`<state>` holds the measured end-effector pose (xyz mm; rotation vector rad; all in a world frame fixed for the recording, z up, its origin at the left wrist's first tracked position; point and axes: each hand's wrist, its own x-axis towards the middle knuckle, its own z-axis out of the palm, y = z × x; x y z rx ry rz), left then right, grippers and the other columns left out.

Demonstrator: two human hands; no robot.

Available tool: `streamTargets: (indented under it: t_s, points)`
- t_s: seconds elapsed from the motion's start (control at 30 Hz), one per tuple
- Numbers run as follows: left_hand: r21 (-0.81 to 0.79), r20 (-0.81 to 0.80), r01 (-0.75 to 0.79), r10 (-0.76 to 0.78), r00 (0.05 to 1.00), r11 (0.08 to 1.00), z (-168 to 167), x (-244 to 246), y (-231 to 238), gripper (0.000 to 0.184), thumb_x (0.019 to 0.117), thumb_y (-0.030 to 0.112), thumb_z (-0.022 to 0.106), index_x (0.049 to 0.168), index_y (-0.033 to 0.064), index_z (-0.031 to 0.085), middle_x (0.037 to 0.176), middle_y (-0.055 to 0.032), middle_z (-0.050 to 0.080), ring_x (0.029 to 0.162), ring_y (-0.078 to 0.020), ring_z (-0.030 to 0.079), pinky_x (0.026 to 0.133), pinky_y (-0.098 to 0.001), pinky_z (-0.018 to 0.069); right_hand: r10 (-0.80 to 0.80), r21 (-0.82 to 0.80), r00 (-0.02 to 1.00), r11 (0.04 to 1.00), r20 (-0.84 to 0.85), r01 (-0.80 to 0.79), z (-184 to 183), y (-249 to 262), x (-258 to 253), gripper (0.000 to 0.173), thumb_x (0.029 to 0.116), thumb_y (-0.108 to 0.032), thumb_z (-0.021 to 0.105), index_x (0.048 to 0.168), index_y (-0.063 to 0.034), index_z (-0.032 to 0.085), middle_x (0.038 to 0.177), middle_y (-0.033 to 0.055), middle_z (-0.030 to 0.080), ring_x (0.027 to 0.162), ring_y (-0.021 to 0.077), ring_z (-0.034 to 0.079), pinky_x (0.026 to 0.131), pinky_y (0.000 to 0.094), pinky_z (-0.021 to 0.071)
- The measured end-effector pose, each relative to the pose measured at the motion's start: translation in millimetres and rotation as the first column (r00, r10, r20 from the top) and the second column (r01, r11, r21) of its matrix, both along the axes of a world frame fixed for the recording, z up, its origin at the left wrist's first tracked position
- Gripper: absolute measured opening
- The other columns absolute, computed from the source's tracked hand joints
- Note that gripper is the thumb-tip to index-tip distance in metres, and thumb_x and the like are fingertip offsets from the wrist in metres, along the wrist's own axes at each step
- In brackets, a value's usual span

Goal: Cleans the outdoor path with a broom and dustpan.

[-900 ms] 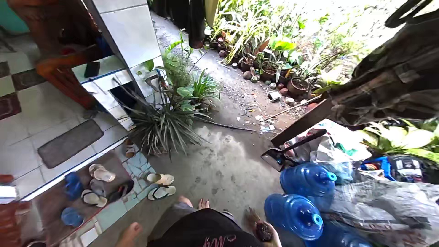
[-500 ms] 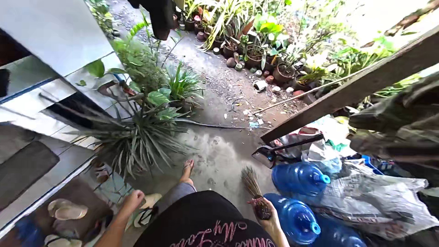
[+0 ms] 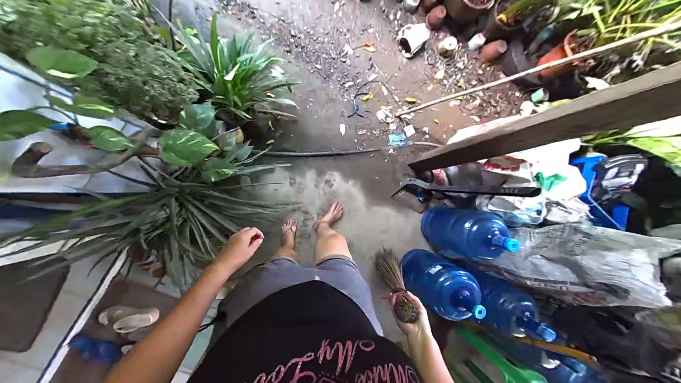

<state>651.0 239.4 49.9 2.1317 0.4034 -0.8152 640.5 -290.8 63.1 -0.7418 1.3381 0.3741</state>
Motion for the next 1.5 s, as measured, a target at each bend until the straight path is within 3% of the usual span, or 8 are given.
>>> streamTargets:
  t_s: [0.4, 0.7, 0.87, 1.03, 1.13, 1.3, 1.43, 1.5]
  points:
    - [-0.087, -0.008, 0.485, -0.487, 0.873, 0.87, 8.7, 249.5, -143.2, 0.028, 0.1055, 0.018, 0.053, 0.123, 0.0001, 0.067, 0.124, -0.0208, 0.066, 0.117, -0.0341, 0.065, 0.105, -0.0507, 0.0493, 0.082, 0.179, 0.973, 0.983, -0.217, -0.043, 5.4, -33.4, 67.6, 0.04, 0.1074, -0.03, 0.031, 0.101, -0.0042, 0.06, 0.083, 0.0116, 0.072, 0.07, 0.0183, 0.071, 0.059, 0.0303, 0.0595]
    - [-0.161, 0.414, 0.897, -0.797, 0.44, 0.411, 43.8, 457.7, -425.7, 0.046, 0.1014, 0.023, 0.064, 0.14, 0.0009, 0.054, 0.147, -0.0215, 0.052, 0.14, -0.0386, 0.047, 0.115, -0.0505, 0.0404, -0.142, 0.237, 0.949, 0.948, -0.282, 0.212, 16.2, -98.0, 110.5, 0.041, 0.1059, -0.032, 0.03, 0.101, -0.0051, 0.06, 0.084, 0.0123, 0.072, 0.067, 0.0182, 0.07, 0.057, 0.0289, 0.0586]
    - [-0.105, 0.576, 0.944, -0.754, 0.315, 0.314, 70.7, 494.8, -578.4, 0.067, 0.0939, 0.026, 0.075, 0.149, 0.0005, 0.048, 0.161, -0.0198, 0.039, 0.152, -0.0394, 0.03, 0.122, -0.0571, 0.0269, -0.24, 0.205, 0.931, 0.931, -0.275, 0.301, 17.4, -101.5, 120.8, 0.037, 0.107, -0.032, 0.031, 0.105, -0.0062, 0.057, 0.085, 0.0113, 0.071, 0.071, 0.0194, 0.071, 0.061, 0.0305, 0.0599]
    - [0.212, 0.443, 0.975, -0.896, -0.042, 0.059, 65.0, 507.9, -682.7, 0.055, 0.0976, 0.01, 0.066, 0.147, -0.0065, 0.047, 0.164, -0.0221, 0.03, 0.156, -0.0382, 0.018, 0.124, -0.0623, 0.0154, -0.417, 0.219, 0.881, 0.86, -0.222, 0.462, 9.0, -93.2, 125.0, 0.03, 0.1059, -0.029, 0.035, 0.103, -0.0089, 0.057, 0.089, 0.0118, 0.072, 0.076, 0.0221, 0.073, 0.062, 0.033, 0.0611]
    - [0.291, 0.245, 0.957, -0.967, -0.065, 0.009, 62.9, 510.6, -704.5, 0.04, 0.1017, -0.002, 0.051, 0.141, -0.01, 0.052, 0.162, -0.023, 0.035, 0.155, -0.037, 0.022, 0.127, -0.0569, 0.0154, -0.497, 0.24, 0.846, 0.812, -0.195, 0.532, 11.2, -86.5, 128.6, 0.038, 0.1054, -0.031, 0.034, 0.095, -0.0066, 0.061, 0.086, 0.0125, 0.073, 0.072, 0.0214, 0.073, 0.06, 0.0308, 0.0611]
    - [0.355, 0.025, 0.932, -0.996, -0.085, -0.07, 50.4, 497.5, -702.0, 0.034, 0.1024, -0.005, 0.047, 0.132, -0.0207, 0.048, 0.139, -0.0347, 0.05, 0.132, -0.0462, 0.049, 0.108, -0.0569, 0.0413, -0.584, 0.205, 0.778, 0.753, -0.23, 0.626, 8.5, -70.5, 126.7, 0.033, 0.1054, -0.03, 0.036, 0.1, -0.0064, 0.058, 0.087, 0.0141, 0.073, 0.072, 0.0237, 0.073, 0.06, 0.0339, 0.0621]
    - [0.289, -0.176, 0.957, -0.98, 0.09, 0.036, 23.6, 489.2, -674.1, 0.042, 0.1014, -0.004, 0.05, 0.138, -0.0215, 0.04, 0.141, -0.0393, 0.044, 0.131, -0.0538, 0.047, 0.105, -0.0661, 0.04, -0.577, 0.271, 0.785, 0.737, -0.224, 0.619, 3.6, -59.2, 119.3, 0.042, 0.1062, -0.036, 0.033, 0.099, -0.005, 0.061, 0.091, 0.0166, 0.074, 0.081, 0.0291, 0.075, 0.072, 0.0403, 0.0635]
    - [0.345, -0.322, 0.938, -0.944, 0.074, -0.044, -1.1, 489.0, -657.6, 0.054, 0.1041, 0.007, 0.05, 0.147, -0.0174, 0.029, 0.147, -0.0405, 0.037, 0.129, -0.0547, 0.046, 0.106, -0.0659, 0.0368, -0.519, 0.287, 0.829, 0.778, -0.211, 0.559, 6.3, -54.4, 124.1, 0.049, 0.1069, -0.038, 0.029, 0.094, -0.0047, 0.063, 0.086, 0.0165, 0.075, 0.078, 0.0281, 0.075, 0.071, 0.0394, 0.0634]
